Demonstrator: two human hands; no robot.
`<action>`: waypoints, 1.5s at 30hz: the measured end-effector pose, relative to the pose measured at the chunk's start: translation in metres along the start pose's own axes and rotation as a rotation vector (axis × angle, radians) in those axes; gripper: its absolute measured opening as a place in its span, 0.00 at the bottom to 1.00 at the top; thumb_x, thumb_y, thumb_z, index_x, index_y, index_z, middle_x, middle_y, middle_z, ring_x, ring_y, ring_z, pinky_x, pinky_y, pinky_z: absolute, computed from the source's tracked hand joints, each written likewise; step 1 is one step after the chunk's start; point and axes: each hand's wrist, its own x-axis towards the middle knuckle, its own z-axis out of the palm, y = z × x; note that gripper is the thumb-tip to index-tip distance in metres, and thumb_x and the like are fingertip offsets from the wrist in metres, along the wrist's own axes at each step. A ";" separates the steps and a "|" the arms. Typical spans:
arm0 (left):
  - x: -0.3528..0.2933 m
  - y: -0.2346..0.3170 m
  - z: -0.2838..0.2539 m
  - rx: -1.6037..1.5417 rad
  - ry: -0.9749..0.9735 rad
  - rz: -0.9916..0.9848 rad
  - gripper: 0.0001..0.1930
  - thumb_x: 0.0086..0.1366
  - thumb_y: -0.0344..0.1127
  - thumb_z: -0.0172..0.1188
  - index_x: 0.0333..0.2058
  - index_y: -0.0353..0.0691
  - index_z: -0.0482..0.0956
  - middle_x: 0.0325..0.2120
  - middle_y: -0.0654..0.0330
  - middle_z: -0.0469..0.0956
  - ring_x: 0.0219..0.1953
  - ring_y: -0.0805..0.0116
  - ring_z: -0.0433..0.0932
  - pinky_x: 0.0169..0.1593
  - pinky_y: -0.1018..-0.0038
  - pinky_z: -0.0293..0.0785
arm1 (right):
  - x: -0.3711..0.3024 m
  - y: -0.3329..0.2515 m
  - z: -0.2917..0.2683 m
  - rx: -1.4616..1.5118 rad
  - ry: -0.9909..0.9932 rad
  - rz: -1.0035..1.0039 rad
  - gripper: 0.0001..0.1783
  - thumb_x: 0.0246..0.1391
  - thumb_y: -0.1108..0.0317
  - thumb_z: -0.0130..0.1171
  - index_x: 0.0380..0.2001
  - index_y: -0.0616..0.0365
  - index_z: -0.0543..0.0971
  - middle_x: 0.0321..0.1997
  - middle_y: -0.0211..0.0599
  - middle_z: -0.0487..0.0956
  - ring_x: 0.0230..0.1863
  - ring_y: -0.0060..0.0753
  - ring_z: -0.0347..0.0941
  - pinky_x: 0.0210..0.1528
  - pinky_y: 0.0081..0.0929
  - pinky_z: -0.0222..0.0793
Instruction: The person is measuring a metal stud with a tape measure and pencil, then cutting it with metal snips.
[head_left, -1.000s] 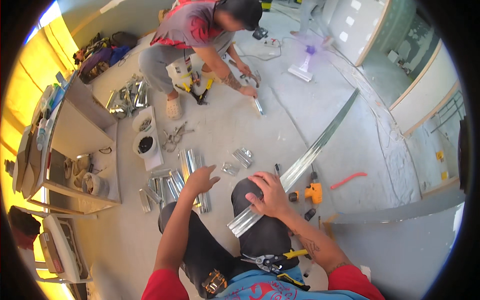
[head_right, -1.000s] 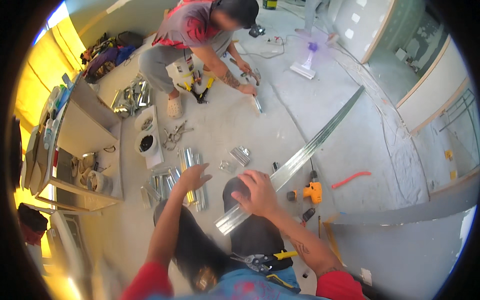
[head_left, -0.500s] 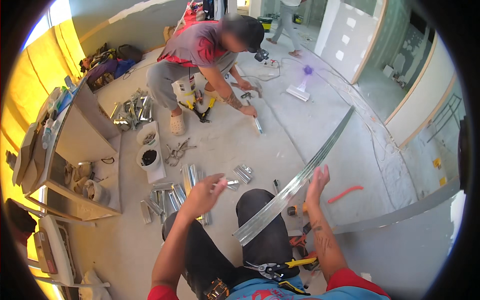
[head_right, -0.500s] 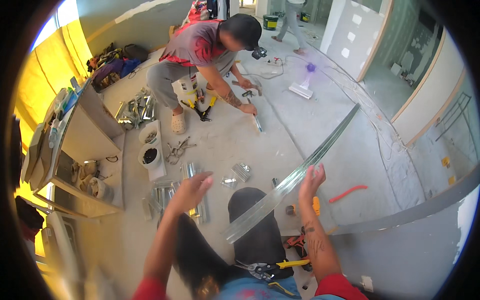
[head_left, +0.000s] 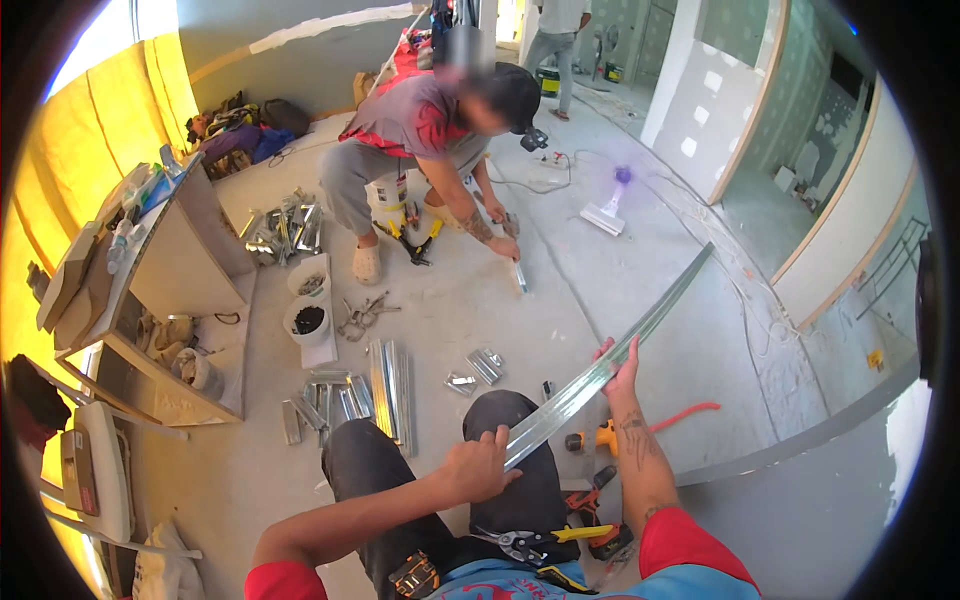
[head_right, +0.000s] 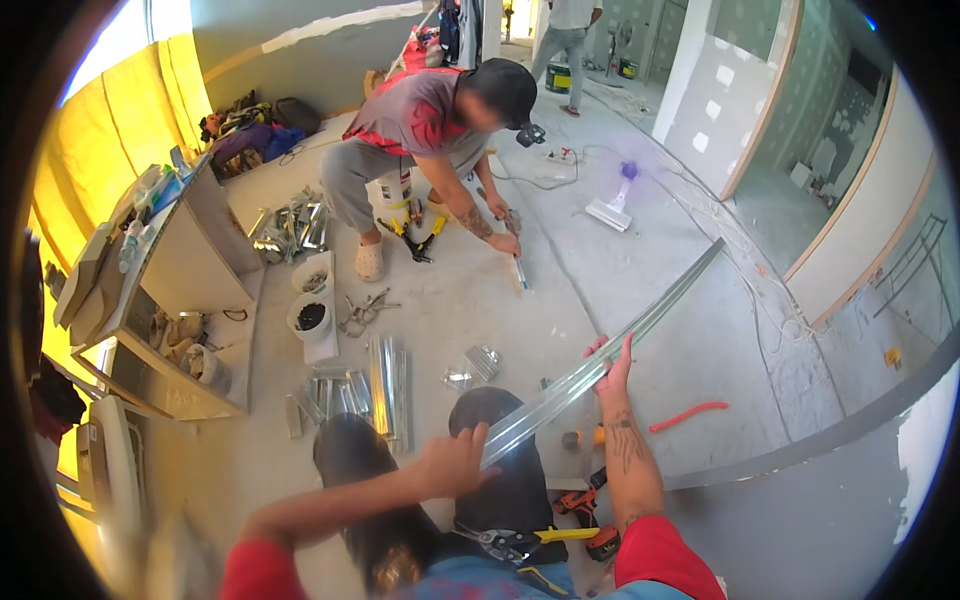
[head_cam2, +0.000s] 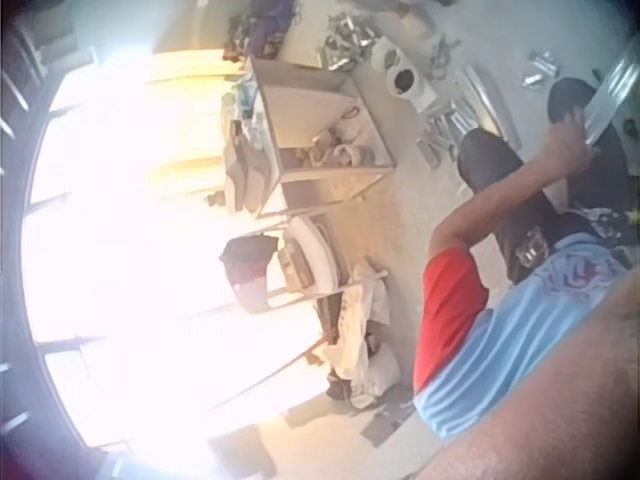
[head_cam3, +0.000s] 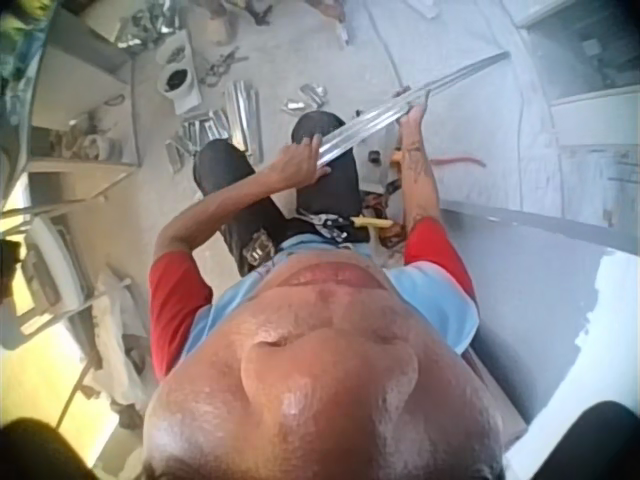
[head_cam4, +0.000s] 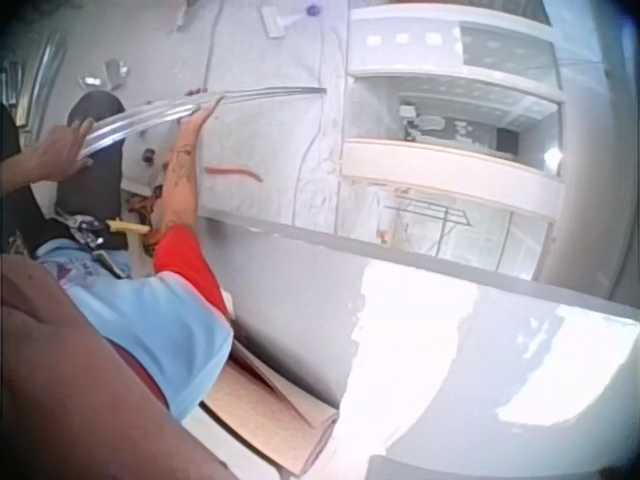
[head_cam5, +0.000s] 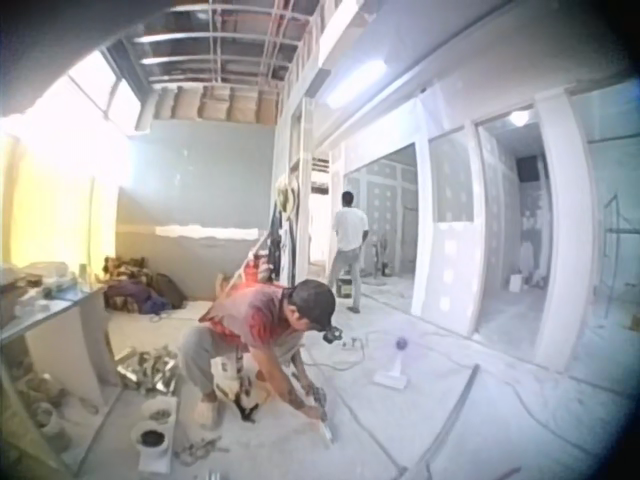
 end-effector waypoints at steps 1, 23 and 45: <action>-0.009 -0.005 -0.004 -0.040 -0.007 0.009 0.40 0.67 0.55 0.65 0.62 0.26 0.62 0.42 0.42 0.80 0.35 0.44 0.85 0.38 0.54 0.84 | -0.011 0.017 0.017 0.016 0.015 0.003 0.39 0.55 0.31 0.66 0.51 0.56 0.75 0.31 0.30 0.75 0.33 0.28 0.73 0.43 0.33 0.77; -0.304 -0.053 0.037 -0.001 0.695 -0.800 0.22 0.49 0.38 0.79 0.37 0.38 0.76 0.20 0.54 0.80 0.21 0.52 0.78 0.28 0.57 0.76 | -0.296 0.142 0.296 -0.311 -1.116 0.370 0.20 0.68 0.49 0.60 0.48 0.56 0.78 0.39 0.42 0.82 0.44 0.46 0.83 0.49 0.43 0.79; -0.301 -0.085 0.113 0.018 1.395 -1.094 0.10 0.74 0.28 0.55 0.48 0.26 0.70 0.33 0.45 0.83 0.35 0.42 0.82 0.44 0.56 0.77 | -0.503 0.278 0.394 -0.688 -1.795 0.081 0.41 0.42 0.55 0.84 0.55 0.63 0.74 0.43 0.46 0.83 0.47 0.38 0.81 0.53 0.33 0.74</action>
